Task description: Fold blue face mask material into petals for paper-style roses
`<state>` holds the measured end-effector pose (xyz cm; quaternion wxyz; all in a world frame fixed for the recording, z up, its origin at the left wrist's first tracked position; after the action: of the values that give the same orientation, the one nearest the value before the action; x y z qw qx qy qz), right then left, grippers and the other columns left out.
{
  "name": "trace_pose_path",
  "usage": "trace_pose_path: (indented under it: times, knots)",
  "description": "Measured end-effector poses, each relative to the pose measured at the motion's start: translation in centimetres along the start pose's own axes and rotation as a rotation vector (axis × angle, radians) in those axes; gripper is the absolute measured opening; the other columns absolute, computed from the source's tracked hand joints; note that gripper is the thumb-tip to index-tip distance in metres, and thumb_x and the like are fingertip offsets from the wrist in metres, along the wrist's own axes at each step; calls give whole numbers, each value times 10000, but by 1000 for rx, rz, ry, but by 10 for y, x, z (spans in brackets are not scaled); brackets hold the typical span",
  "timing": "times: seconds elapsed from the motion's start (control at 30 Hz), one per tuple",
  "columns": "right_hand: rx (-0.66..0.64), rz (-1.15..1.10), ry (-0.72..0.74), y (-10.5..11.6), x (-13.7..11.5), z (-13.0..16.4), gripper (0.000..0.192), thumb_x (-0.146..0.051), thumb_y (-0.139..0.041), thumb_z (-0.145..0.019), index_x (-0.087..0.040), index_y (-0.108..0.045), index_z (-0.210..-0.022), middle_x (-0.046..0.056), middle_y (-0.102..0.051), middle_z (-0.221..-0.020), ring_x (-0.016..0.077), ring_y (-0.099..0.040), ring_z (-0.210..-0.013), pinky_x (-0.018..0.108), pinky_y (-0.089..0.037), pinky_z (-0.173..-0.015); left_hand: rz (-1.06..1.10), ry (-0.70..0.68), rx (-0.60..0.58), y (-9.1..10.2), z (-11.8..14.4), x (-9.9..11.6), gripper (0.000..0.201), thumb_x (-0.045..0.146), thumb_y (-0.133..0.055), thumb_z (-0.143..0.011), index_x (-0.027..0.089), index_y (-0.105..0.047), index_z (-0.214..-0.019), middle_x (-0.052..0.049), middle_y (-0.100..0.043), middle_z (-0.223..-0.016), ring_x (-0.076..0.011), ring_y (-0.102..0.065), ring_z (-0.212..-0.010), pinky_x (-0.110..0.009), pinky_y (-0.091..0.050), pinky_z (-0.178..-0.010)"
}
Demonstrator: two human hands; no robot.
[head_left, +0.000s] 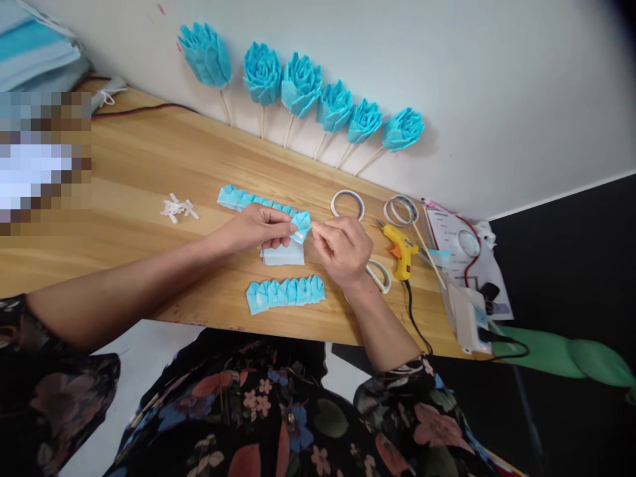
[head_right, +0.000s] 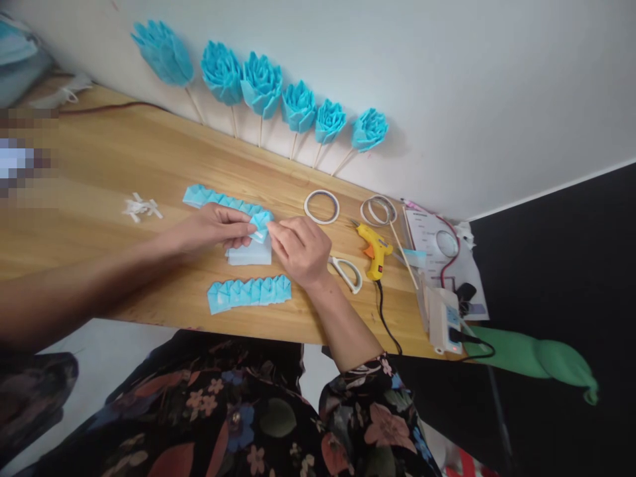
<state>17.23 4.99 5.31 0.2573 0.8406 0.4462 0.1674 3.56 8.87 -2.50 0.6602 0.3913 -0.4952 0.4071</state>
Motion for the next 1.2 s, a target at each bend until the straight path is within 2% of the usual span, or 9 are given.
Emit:
trace_pose_path:
  times: [0.17, 0.37, 0.5, 0.73, 1.0, 1.2]
  knots:
    - [-34, -9, -19, -3, 2, 2, 184, -108, -614, -905, -249, -653, -1015, -1, -691, -820, 137, -639, -754, 288, -486, -668, 23, -9, 11, 0, 0, 0, 261, 252, -621, -865, 142, -657, -631, 8, -556, -527, -63, -479, -475, -164, -382, -465]
    - [53, -54, -38, 6, -1, -2, 183, -85, -638, -879, -236, -633, -984, 4, -675, -786, 138, -616, -737, 279, -492, -668, 11, -20, 29, 3, -1, 0, 247, 267, -639, -846, 143, -671, -635, 5, -564, -523, -66, -487, -479, -166, -388, -465]
    - [8, 0, -56, 3, -2, -3, 139, -117, -622, -894, -249, -631, -939, -6, -671, -772, 133, -618, -719, 279, -482, -655, 7, -41, 62, 5, 0, 3, 248, 271, -638, -839, 149, -660, -625, 9, -559, -521, -67, -479, -475, -169, -371, -457]
    - [34, 17, -59, 3, -5, -3, 124, -107, -635, -872, -228, -624, -897, 0, -661, -747, 137, -582, -697, 285, -457, -653, -3, -49, 128, 6, 3, 9, 203, 242, -630, -813, 154, -639, -630, 9, -603, -555, -69, -500, -504, -162, -372, -468]
    - [-8, 192, -75, 1, -6, -7, 122, -151, -611, -893, -233, -633, -806, -12, -662, -703, 133, -579, -671, 296, -424, -658, -49, -81, 198, 9, 8, 13, 220, 263, -625, -811, 154, -651, -622, 22, -565, -522, -73, -478, -502, -181, -358, -478]
    - [-30, 163, -92, -4, -7, -5, 138, -142, -595, -895, -248, -621, -811, -6, -674, -711, 151, -574, -681, 322, -409, -658, -92, -76, 220, 9, 9, 13, 232, 268, -620, -827, 150, -674, -635, 26, -549, -514, -74, -459, -489, -196, -341, -471]
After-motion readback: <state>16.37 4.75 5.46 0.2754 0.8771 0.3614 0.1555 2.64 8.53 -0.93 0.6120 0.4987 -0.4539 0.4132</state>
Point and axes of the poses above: each hand's wrist, its own z-axis away from the middle knuckle, its own y-axis out of the back of the hand, x = y × z, the point moved 9 cm from there along -z, towards the middle knuckle
